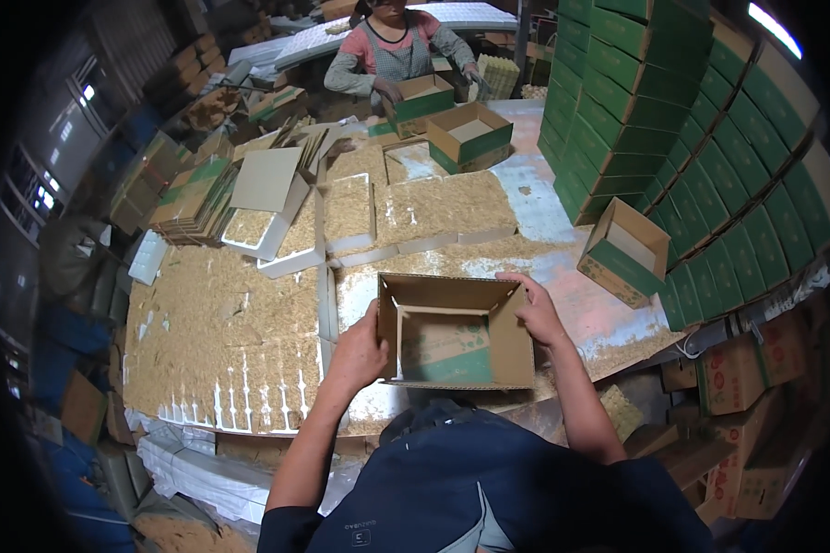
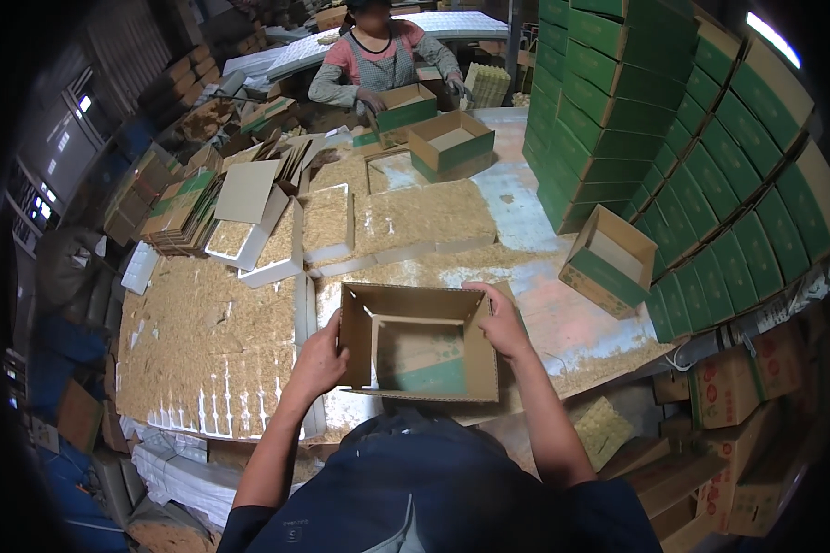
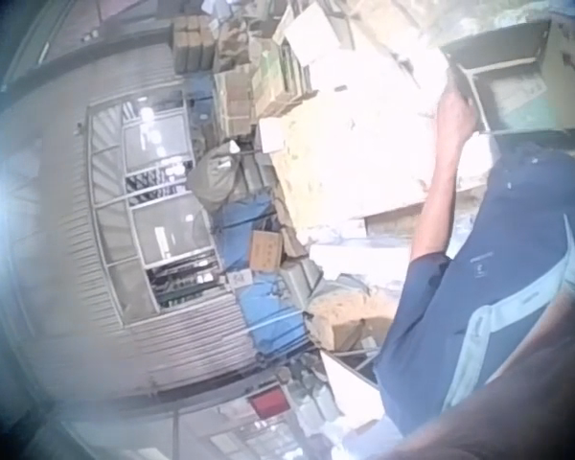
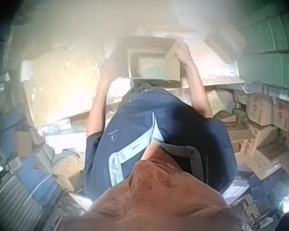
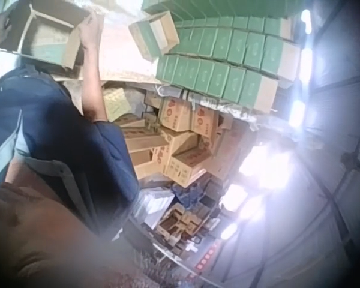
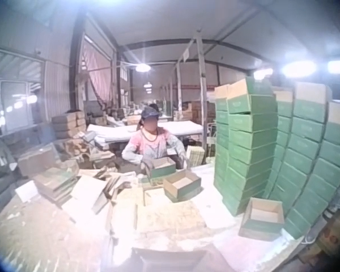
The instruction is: The person folds flat cardboard sheets into boxes, places filled foam trays and cardboard inserts into them, bundles stacks of flat cardboard with plastic strapping using scissors, and assembles additional boxes.
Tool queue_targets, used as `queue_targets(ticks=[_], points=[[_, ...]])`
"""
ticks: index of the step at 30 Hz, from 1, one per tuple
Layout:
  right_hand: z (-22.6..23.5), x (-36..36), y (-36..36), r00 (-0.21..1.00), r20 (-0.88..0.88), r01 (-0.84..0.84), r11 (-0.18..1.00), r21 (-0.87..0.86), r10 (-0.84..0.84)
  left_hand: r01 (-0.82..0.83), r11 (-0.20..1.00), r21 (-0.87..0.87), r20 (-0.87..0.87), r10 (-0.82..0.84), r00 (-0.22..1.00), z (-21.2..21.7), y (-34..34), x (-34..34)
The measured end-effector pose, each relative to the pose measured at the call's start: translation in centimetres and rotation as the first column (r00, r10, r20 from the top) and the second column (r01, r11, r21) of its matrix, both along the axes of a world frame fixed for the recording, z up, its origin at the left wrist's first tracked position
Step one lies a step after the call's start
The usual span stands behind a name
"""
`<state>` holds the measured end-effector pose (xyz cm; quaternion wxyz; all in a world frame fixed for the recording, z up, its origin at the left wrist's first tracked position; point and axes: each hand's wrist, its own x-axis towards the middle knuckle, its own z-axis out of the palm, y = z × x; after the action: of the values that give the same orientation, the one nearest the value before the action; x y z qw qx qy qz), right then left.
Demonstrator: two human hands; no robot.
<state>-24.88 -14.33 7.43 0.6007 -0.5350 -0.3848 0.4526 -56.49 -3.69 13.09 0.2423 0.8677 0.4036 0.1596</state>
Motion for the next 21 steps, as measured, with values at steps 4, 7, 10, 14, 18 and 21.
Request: queue_targets(ticks=[4,7,10,14,18,21], points=[[-5.0,-2.8,1.2,0.887,0.437,0.232,0.963,-0.136,-0.152,-0.045,0.995,-0.094,-0.315,0.013,0.949,-3.7,0.3,2.6],[-5.8,-3.8,2.0,0.953,-0.062,0.292,0.953,-0.077,-0.297,0.166,0.984,-0.057,-0.41,-0.175,0.895,-5.0,-1.8,3.9],[-6.9,-4.9,2.3,0.926,0.075,0.373,0.927,-0.045,-0.369,0.266,0.947,-0.182,-0.421,-0.319,0.849,-4.1,-0.5,3.0],[-9.9,-5.7,2.3,0.745,0.503,0.493,0.87,0.027,-0.438,0.472,0.742,-0.476,-0.412,-0.662,0.625,-2.3,0.1,1.1],[-9.8,-4.9,2.9,0.779,0.56,0.455,0.869,-0.193,-0.283,0.402,0.714,-0.574,-0.28,-0.632,0.723,-3.6,0.0,0.2],[-12.2,-2.2,2.3,0.867,0.452,0.324,0.927,-0.189,-0.21,0.172,0.927,-0.333,-0.4,-0.304,0.865,-4.4,-0.3,1.7]])
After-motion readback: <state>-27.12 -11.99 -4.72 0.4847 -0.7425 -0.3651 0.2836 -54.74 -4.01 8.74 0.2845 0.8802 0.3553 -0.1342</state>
